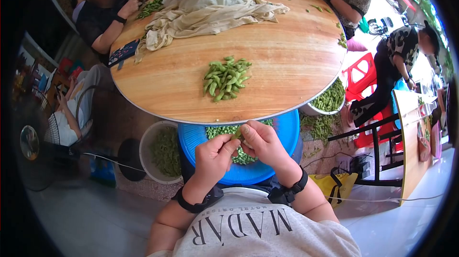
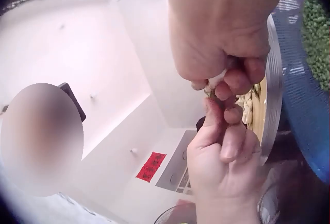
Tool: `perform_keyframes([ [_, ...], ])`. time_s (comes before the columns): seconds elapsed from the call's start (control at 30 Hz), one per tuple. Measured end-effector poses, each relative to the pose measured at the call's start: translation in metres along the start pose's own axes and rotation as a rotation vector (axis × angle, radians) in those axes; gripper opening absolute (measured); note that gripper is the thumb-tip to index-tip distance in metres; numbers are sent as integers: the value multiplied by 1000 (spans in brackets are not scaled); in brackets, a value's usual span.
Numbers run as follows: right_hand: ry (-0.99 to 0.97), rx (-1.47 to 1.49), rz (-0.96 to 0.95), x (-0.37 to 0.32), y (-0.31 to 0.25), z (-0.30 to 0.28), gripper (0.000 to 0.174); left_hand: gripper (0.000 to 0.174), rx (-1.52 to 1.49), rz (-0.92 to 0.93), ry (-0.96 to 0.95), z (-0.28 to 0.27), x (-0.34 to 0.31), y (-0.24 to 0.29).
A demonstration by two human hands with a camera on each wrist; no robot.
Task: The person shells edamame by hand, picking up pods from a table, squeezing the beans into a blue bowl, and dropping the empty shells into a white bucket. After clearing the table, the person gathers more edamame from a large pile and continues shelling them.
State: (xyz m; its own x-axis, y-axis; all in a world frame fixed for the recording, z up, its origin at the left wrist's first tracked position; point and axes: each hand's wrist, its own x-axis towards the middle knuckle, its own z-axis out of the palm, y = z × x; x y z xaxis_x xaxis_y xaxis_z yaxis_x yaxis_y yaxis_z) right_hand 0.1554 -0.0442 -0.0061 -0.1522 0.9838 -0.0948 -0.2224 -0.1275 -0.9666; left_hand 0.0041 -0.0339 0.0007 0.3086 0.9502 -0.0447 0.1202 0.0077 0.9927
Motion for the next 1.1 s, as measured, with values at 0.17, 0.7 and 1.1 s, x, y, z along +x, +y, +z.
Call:
perform_keyframes([
  [0.17,-7,-84,-72,-4,1,1,27,16,-462,-335,-134,-16,5,10],
  [0.7,-257,-595,-304,-4,0,-23,24,23,-258,-411,-431,-19,-2,-11],
  [1.1,-290,-600,-95,-3,14,-29,18,19,190,-263,-372,-19,-6,-10],
])
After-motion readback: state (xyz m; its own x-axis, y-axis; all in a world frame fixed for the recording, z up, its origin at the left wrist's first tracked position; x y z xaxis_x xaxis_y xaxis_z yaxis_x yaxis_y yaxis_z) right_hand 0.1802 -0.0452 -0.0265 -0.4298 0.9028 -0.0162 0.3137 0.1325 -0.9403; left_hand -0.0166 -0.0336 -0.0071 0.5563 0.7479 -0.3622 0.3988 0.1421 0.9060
